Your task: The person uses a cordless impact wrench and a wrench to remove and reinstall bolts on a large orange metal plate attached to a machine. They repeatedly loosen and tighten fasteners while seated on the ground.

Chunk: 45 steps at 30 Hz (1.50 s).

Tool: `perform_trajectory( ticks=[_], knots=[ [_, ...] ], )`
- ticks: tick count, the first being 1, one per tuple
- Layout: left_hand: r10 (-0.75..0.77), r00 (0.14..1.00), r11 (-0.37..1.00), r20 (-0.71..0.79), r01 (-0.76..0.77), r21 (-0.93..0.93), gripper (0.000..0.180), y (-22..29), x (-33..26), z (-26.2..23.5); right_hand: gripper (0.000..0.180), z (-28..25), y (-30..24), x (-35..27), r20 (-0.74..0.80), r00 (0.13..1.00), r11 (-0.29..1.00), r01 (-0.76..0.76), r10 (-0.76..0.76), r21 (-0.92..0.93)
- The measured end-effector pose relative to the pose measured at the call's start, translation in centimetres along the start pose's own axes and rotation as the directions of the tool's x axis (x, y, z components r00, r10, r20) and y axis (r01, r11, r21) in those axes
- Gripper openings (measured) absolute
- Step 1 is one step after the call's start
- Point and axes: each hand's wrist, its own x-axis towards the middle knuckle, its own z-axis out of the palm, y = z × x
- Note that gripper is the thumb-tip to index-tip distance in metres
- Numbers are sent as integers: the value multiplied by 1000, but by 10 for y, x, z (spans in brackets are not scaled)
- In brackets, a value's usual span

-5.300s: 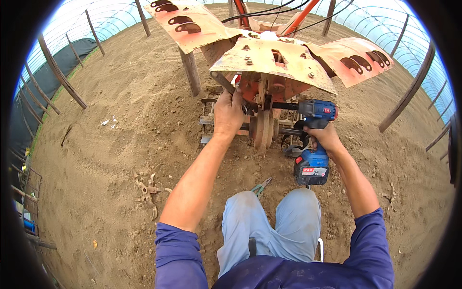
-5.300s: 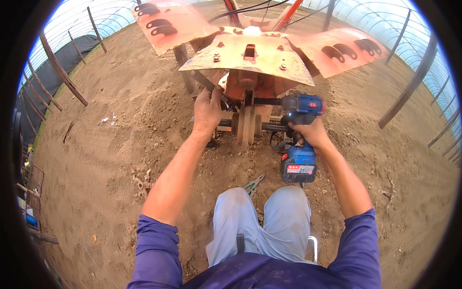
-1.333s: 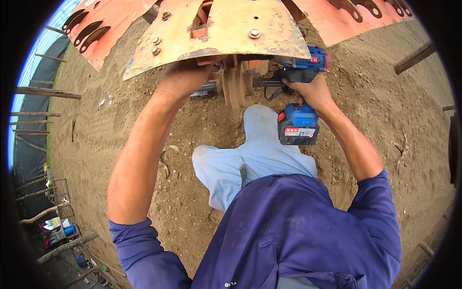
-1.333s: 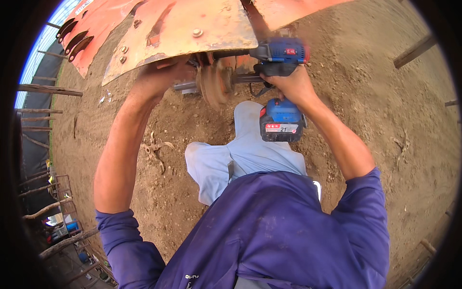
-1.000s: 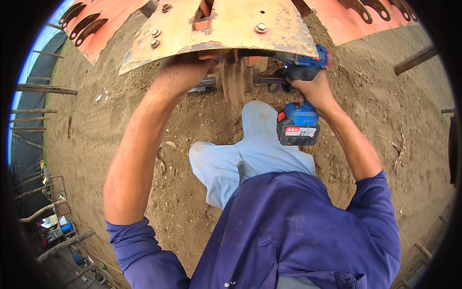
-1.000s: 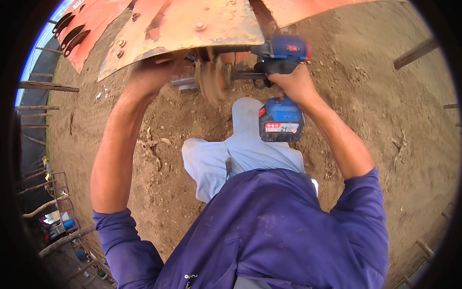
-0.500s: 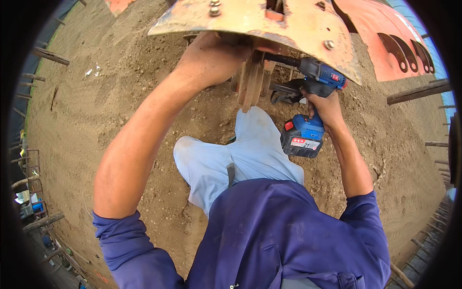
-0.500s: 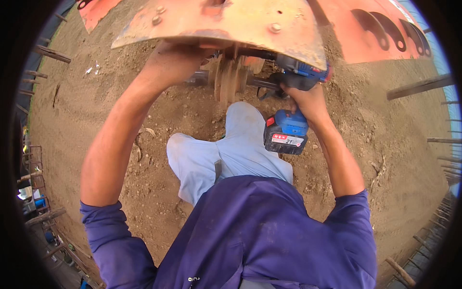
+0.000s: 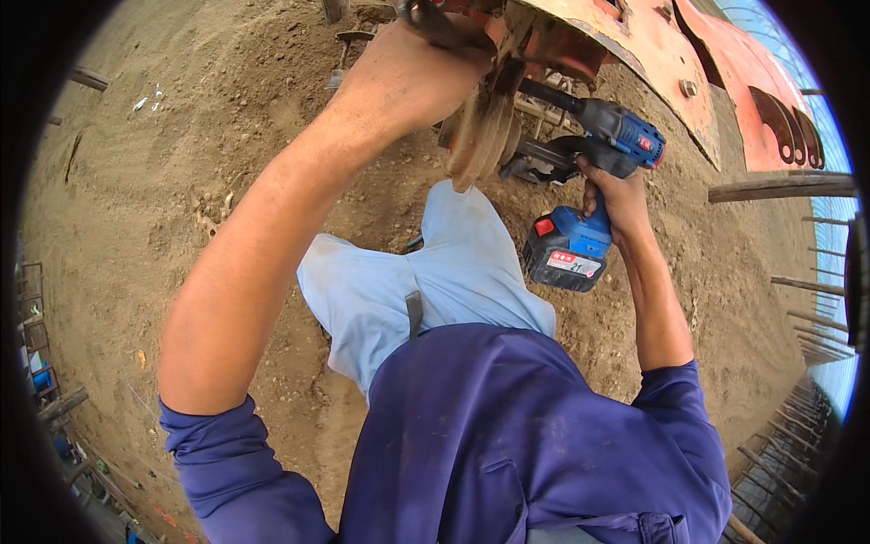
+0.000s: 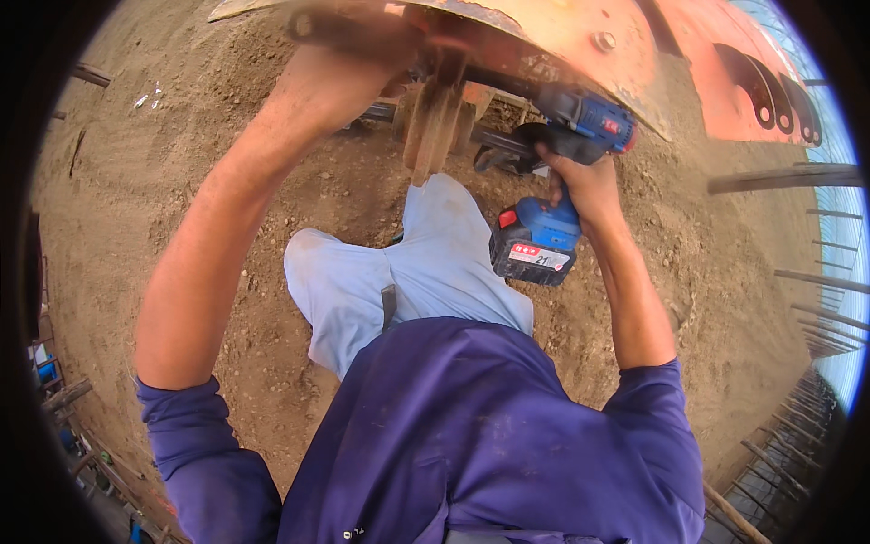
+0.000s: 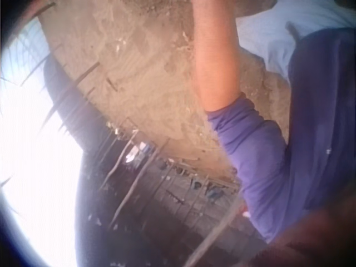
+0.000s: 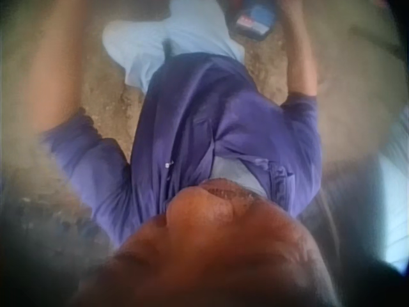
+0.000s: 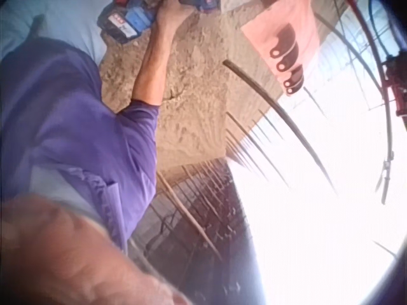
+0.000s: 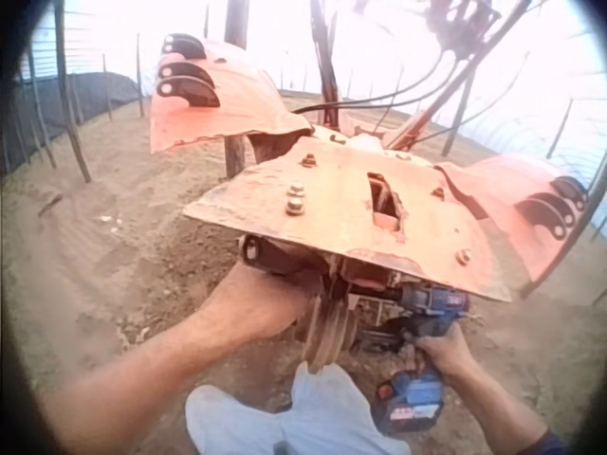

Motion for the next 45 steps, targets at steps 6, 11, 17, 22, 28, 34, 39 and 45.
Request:
perform_trajectory(
  ticks=[6, 11, 17, 22, 28, 34, 39, 45],
  knots=[
    [-209, 975, 960, -71, 191, -203, 28, -5, -12, 1, 20, 4, -4, -3, -24, 1000, 1000, -4, 5, 31],
    [-63, 988, 990, -140, 45, -131, 27, -6, -9, 3, 19, 4, -8, -4, -11, 1000, 1000, -13, 13, 27],
    [146, 965, 985, -219, -123, 118, 27, -7, 3, 15, 18, 3, -9, -4, -14, 1000, 1000, -3, 3, 26],
    [142, 975, 984, -174, -119, 135, 29, -6, 1, 13, 17, 2, -8, -4, -8, 1000, 1000, -7, 7, 13],
    [117, 992, 934, -44, -95, 343, 30, -6, 7, 11, 19, 0, -8, -6, -7, 1000, 1000, 22, -22, 12],
    [66, 998, 960, 5, -65, 274, 32, -3, 9, 12, 21, 1, -16, -9, 25, 1000, 999, -10, 9, 53],
    [-197, 974, 966, -114, 213, 149, 36, -1, 0, 16, 20, -4, -22, -9, 59, 998, 1000, -7, 5, 25],
    [-265, 958, 958, -110, 274, 77, 32, 18, -9, 20, 19, -4, -19, -7, 32, 999, 999, 36, -37, 18]
  ],
)
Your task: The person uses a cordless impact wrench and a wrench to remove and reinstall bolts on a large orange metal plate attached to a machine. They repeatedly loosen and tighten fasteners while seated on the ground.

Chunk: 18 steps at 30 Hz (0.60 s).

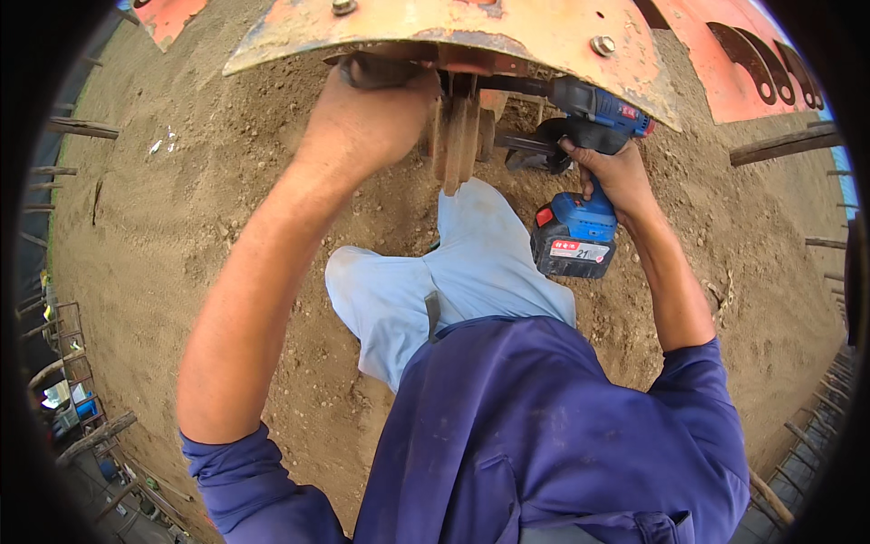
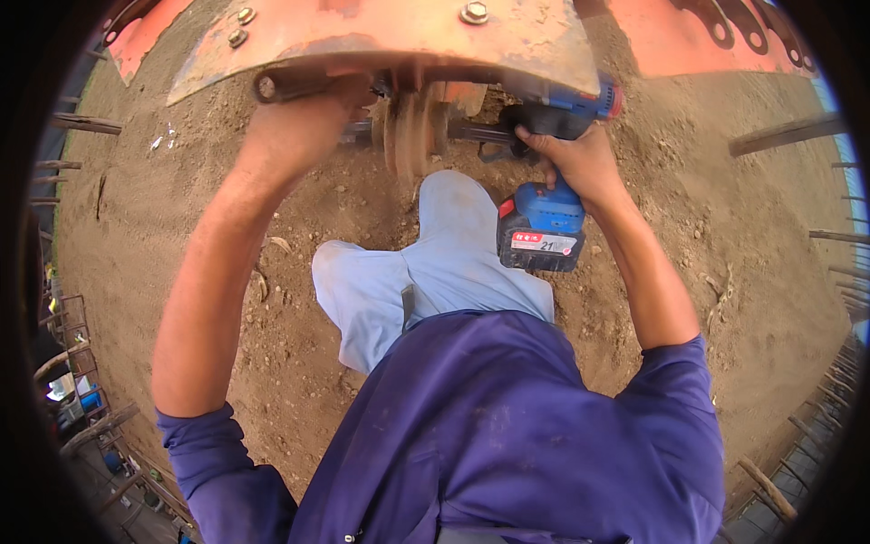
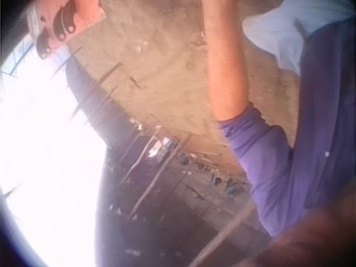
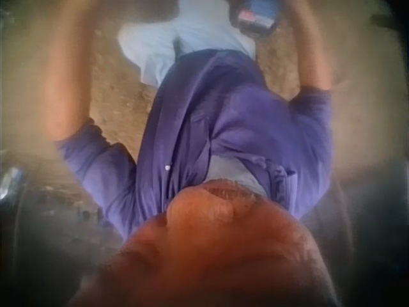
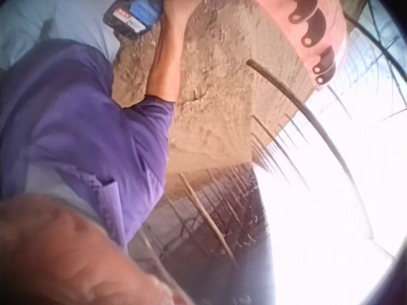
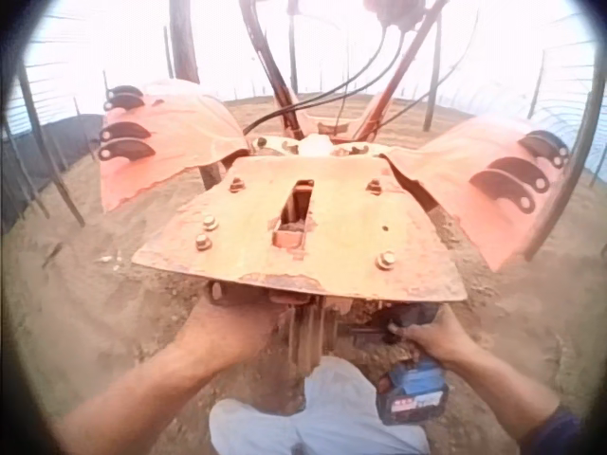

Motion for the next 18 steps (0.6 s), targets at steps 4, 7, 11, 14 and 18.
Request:
perform_trajectory(
  ticks=[4, 7, 11, 14, 18],
  knots=[
    [-4, 1000, 986, -14, 6, 166, 34, 12, -2, 2, 16, -2, -3, -3, 13, 1000, 999, -10, 11, -45],
    [-9, 999, 998, 52, 6, 66, 36, 12, 3, 4, 15, -2, -2, -4, -21, 1000, 999, 8, -8, -33],
    [168, 983, 920, 76, -184, 346, 32, -1, 4, 10, 16, -1, 6, 2, -18, 999, 999, 35, -35, -26],
    [279, 949, 819, 148, -316, 480, 28, -12, 6, 10, 16, -5, 9, 0, -7, 999, 998, 42, -42, -44],
    [323, 939, 827, 121, -342, 447, 24, -18, 9, 13, 16, -5, 11, 0, -28, 997, 998, 70, -70, -1]
  ],
)
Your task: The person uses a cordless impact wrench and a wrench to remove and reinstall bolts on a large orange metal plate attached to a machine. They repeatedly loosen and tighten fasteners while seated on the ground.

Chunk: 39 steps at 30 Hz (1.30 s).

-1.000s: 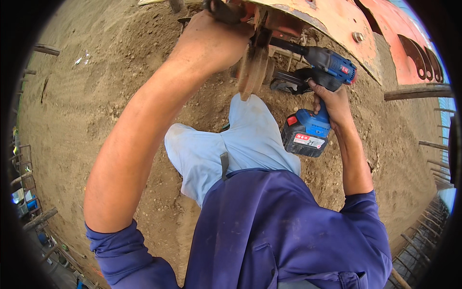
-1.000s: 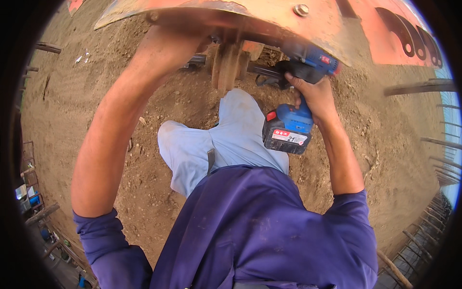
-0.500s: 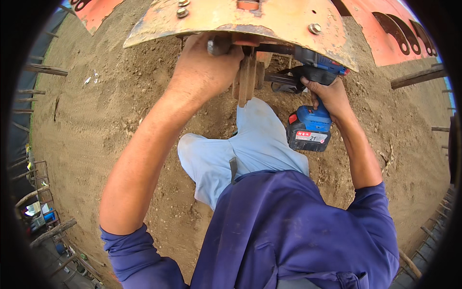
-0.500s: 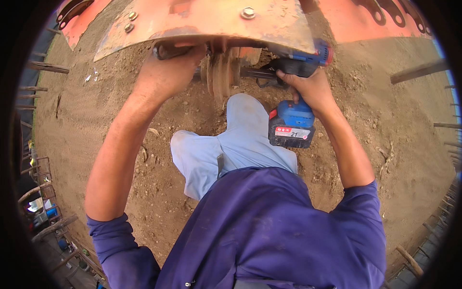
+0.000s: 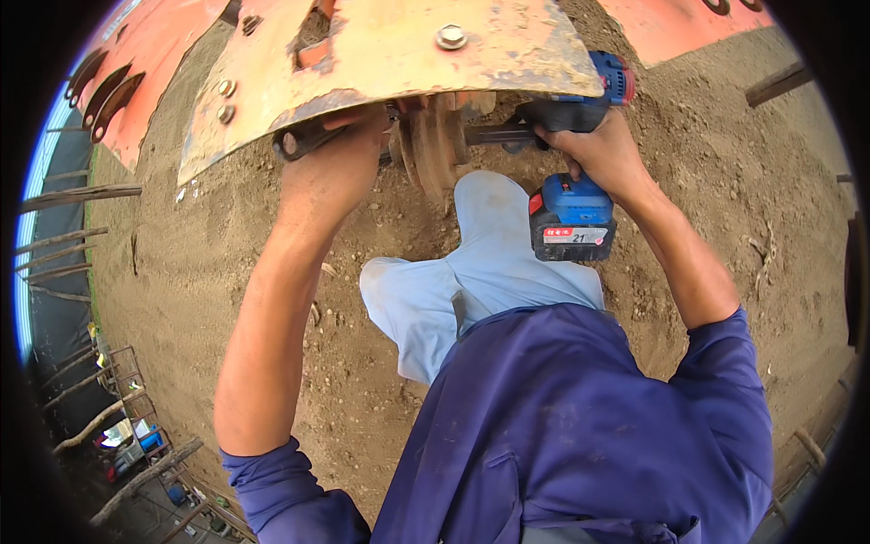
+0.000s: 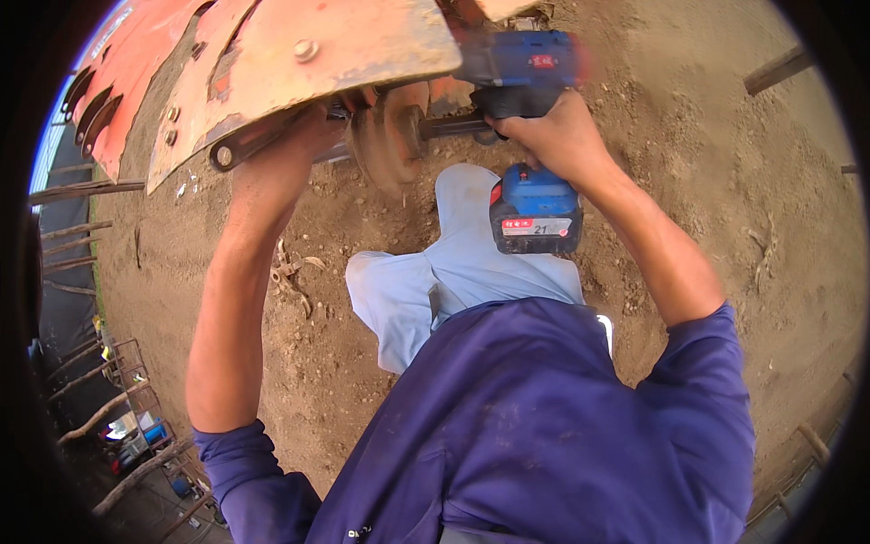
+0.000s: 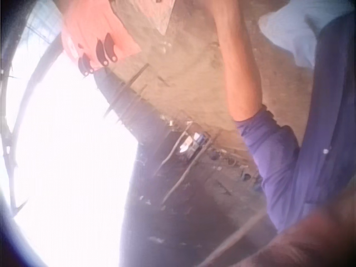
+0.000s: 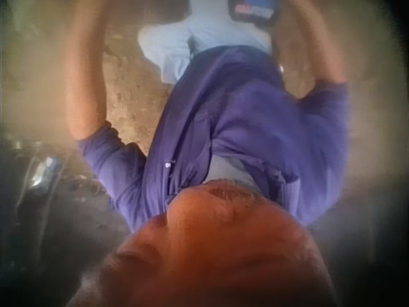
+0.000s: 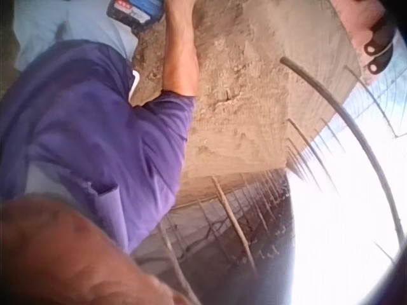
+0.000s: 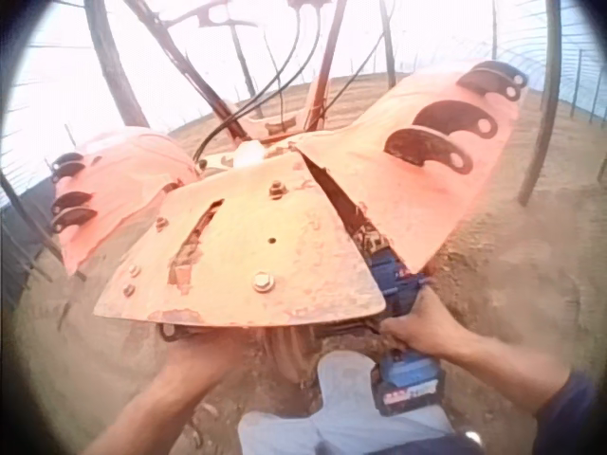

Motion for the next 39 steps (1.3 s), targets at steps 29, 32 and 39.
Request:
perform_trajectory(
  ticks=[29, 32, 39],
  knots=[
    [-324, 946, 811, 19, 288, -509, 28, 16, -4, 4, 21, 2, 2, -1, 11, 998, 998, -57, 57, -16],
    [-413, 898, 682, 155, 417, -601, 34, 19, -16, 1, 18, 4, -3, -3, 13, 998, 998, -66, 66, -5],
    [-447, 886, 317, 122, 285, -905, 43, 2, -33, 29, 22, 9, 0, -1, -39, 994, 994, -105, 105, -21]
  ],
)
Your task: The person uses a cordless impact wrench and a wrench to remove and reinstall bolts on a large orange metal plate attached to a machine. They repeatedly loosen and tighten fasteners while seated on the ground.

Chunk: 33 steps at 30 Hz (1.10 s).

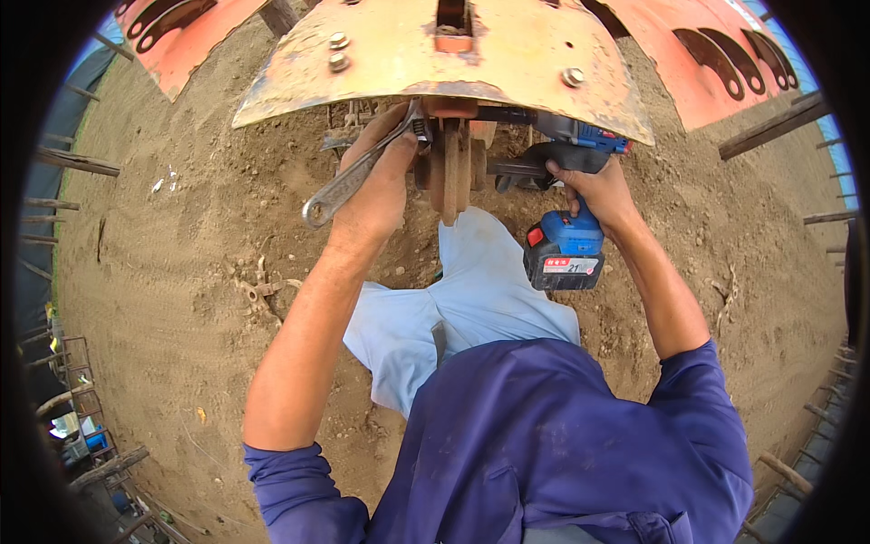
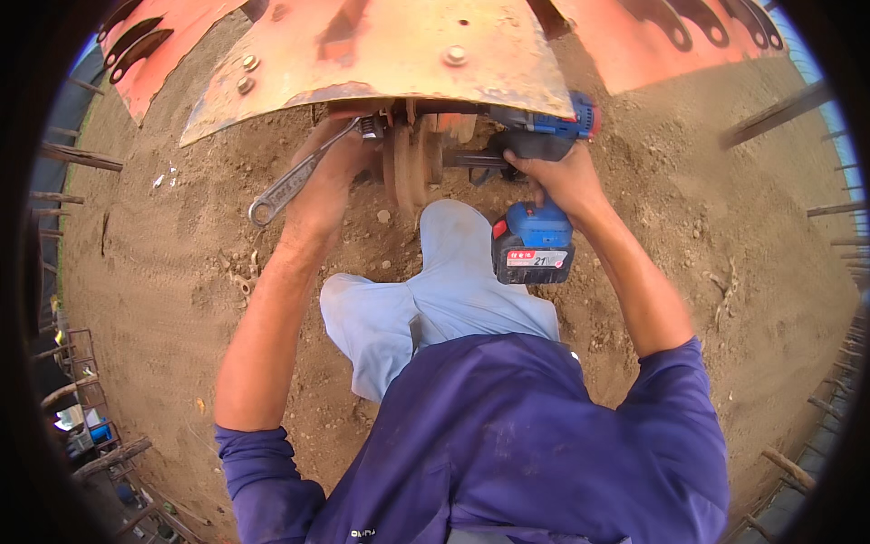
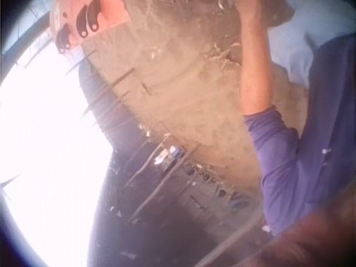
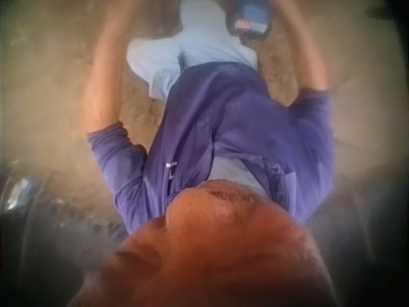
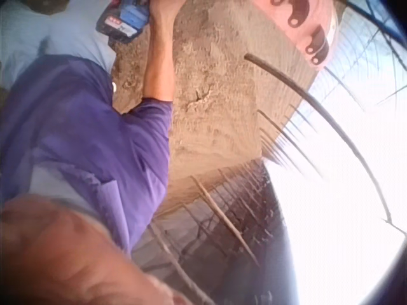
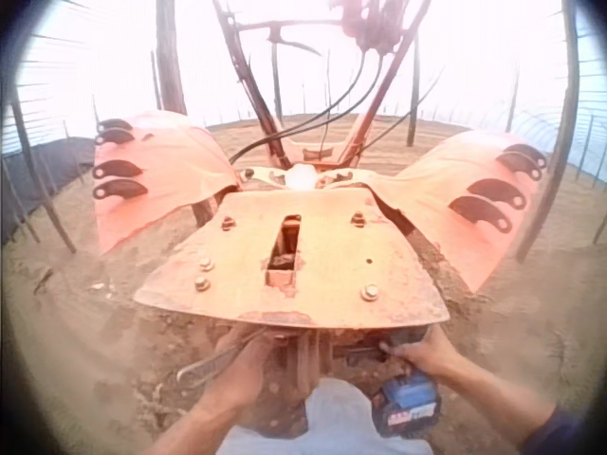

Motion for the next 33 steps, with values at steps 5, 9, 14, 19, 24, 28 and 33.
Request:
perform_trajectory(
  ticks=[5, 9, 14, 19, 24, 28, 33],
  knots=[
    [-158, 983, 895, -89, 105, -434, 41, -28, -9, -13, 22, 1, 0, 3, 2, 999, 998, -46, 46, -33],
    [-36, 992, 931, -118, -10, -365, 38, -36, -19, -20, 21, 3, 0, -1, -29, 999, 999, -35, 34, -23],
    [118, 985, 982, -123, -134, -131, 36, -40, -17, -23, 26, 0, 1, 0, -34, 995, 995, -90, 89, -40],
    [283, 948, 957, -147, -289, -16, 36, -40, -6, -12, 25, -3, 2, 1, -8, 998, 997, -55, 55, -53],
    [312, 942, 950, -126, -306, 59, 36, -36, -1, -7, 21, 0, -4, -2, -41, 997, 995, -73, 70, -64],
    [292, 950, 956, -113, -287, 63, 37, -41, -5, -11, 20, 3, -10, -5, -38, 998, 997, -61, 59, -50],
    [252, 950, 967, -185, -255, 8, 36, -51, -14, -22, 16, 4, -22, -6, -38, 991, 988, -133, 130, -77]
  ],
)
